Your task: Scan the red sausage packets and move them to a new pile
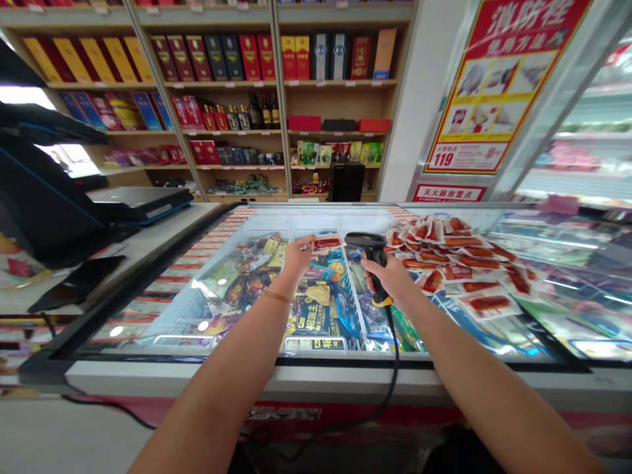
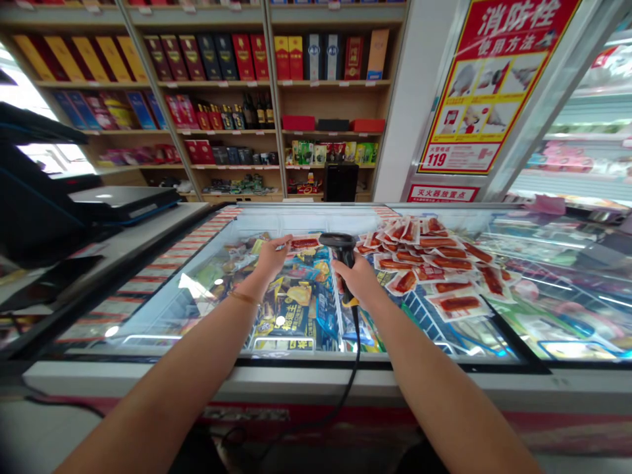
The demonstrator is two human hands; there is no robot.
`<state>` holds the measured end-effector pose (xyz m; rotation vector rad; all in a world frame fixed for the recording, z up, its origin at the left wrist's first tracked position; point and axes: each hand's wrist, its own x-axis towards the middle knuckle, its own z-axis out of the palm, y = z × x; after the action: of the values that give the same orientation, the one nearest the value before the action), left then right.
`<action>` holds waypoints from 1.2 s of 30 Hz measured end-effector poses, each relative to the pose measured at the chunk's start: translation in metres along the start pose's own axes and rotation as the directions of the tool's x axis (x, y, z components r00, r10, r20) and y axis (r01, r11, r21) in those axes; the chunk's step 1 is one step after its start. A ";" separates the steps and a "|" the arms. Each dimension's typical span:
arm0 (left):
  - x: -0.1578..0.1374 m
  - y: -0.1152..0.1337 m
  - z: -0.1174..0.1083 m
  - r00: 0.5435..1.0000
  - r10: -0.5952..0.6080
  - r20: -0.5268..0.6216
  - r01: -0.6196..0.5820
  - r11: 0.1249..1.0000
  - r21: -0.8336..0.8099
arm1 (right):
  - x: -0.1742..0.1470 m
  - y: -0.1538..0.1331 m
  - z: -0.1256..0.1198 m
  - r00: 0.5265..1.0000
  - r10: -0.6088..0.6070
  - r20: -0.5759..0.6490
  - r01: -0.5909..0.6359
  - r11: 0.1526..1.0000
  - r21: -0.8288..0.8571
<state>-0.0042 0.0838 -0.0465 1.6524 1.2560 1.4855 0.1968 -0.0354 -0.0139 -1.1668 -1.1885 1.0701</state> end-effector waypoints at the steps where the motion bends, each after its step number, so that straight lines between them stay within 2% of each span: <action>1: 0.001 -0.001 0.000 1.000 -0.023 -0.009 0.023 1.000 -0.002 | -0.001 -0.001 0.000 1.000 -0.006 0.014 0.006 1.000 -0.001; 3: 0.001 -0.002 -0.001 0.998 -0.059 -0.012 0.059 0.998 -0.006 | -0.003 -0.003 0.001 0.998 -0.019 0.054 0.019 1.000 0.001; 13: 0.001 0.003 -0.005 0.995 0.095 -0.011 -0.093 0.992 0.086 | -0.016 -0.009 0.008 0.980 -0.071 0.185 0.075 0.997 -0.020; 25: 0.006 -0.008 -0.001 0.994 0.108 0.004 -0.108 0.994 -0.002 | -0.015 -0.007 0.009 0.977 -0.057 0.208 0.064 0.997 -0.031; 32: 0.005 -0.007 -0.003 0.993 0.116 0.017 -0.117 0.993 0.018 | -0.013 -0.006 0.008 0.977 -0.048 0.208 0.055 0.998 -0.026; 36: 0.006 -0.009 -0.002 0.990 0.139 -0.011 -0.139 0.990 0.033 | -0.013 -0.007 0.007 0.970 -0.058 0.236 0.067 0.997 -0.031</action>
<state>-0.0088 0.0927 -0.0511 1.7858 1.1990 1.5679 0.1884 -0.0486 -0.0087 -1.0457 -1.4261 1.1650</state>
